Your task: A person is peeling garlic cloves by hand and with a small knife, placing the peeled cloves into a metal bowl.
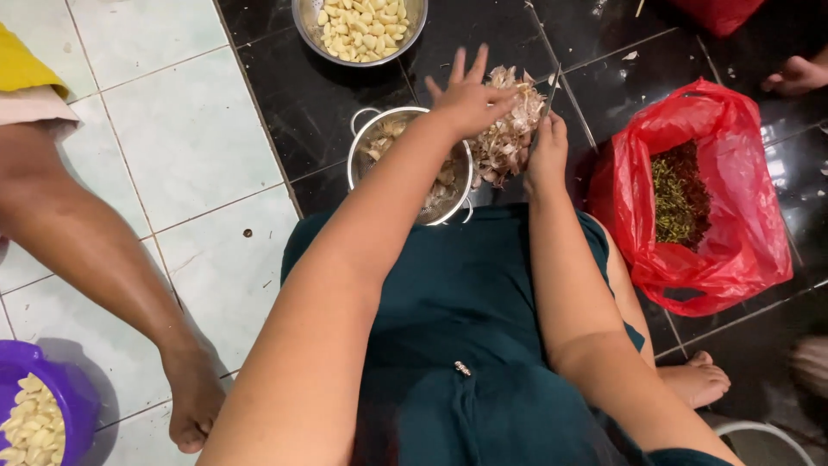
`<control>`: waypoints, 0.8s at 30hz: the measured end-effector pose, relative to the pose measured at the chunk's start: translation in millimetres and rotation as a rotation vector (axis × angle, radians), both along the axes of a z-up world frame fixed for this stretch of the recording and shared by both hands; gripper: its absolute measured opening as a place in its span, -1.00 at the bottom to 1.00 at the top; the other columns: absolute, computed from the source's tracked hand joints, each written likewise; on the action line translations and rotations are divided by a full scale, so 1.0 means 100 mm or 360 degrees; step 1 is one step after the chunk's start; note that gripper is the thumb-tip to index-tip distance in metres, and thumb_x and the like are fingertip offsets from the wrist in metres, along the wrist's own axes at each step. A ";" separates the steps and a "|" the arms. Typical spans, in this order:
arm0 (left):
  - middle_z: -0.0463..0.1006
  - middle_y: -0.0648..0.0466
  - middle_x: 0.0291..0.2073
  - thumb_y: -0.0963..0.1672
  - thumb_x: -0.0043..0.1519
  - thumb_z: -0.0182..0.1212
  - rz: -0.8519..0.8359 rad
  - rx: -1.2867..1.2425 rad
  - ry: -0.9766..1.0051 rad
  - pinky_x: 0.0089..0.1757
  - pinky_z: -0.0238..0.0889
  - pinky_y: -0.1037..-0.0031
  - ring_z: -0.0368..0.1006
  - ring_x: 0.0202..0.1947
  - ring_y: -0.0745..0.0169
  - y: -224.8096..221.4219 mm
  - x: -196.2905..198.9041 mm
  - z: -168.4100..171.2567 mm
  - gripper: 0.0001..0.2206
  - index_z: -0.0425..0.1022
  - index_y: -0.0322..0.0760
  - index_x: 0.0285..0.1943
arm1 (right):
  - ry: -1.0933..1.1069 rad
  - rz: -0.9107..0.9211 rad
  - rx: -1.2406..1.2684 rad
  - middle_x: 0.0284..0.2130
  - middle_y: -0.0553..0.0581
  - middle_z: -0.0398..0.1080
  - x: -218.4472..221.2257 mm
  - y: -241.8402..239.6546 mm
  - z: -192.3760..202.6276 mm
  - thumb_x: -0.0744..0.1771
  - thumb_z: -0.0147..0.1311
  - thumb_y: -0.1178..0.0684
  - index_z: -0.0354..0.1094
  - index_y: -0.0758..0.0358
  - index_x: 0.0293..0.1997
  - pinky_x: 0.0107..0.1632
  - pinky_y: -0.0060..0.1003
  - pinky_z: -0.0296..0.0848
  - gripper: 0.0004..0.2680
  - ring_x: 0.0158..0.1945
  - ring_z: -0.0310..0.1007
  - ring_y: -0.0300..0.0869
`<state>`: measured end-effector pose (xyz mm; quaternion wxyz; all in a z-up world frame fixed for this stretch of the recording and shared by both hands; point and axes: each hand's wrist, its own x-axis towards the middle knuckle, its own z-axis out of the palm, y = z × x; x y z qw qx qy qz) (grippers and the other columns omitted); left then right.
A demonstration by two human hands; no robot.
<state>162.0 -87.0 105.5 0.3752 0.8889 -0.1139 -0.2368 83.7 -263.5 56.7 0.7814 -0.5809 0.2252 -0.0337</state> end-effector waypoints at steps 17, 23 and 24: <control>0.67 -0.05 -0.28 -0.08 0.20 0.20 0.0140 0.0636 0.0029 -0.15 0.49 -0.08 0.61 -0.08 -0.18 0.52 -0.31 -1.95 -0.82 0.70 -0.14 -0.20 | -0.0219 -0.0236 -0.0222 -0.61 0.14 0.26 0.26 -0.16 -0.58 0.47 -0.19 -0.08 0.21 0.13 0.21 -0.74 -0.35 0.13 -0.77 -0.79 0.24 -0.14; 0.63 0.00 -0.13 -0.02 0.16 0.24 0.0420 0.0600 0.0207 -0.05 0.45 -0.09 0.57 0.04 -0.15 0.73 -0.51 -2.53 -0.73 0.64 0.01 0.02 | -0.0185 -0.0198 -0.0188 -0.60 0.13 0.21 0.20 -0.06 -0.51 0.46 -0.18 -0.06 0.24 0.11 0.15 -0.76 -0.28 0.13 -0.81 -0.80 0.16 -0.14; 0.63 0.00 -0.13 -0.02 0.16 0.24 0.0418 0.0592 0.0203 -0.05 0.45 -0.09 0.57 0.04 -0.15 0.70 -0.60 -2.10 -0.73 0.64 0.01 0.02 | -0.0189 -0.0200 -0.0196 -0.60 0.13 0.21 0.19 -0.07 -0.50 0.46 -0.18 -0.06 0.24 0.11 0.15 -0.76 -0.28 0.13 -0.81 -0.80 0.16 -0.14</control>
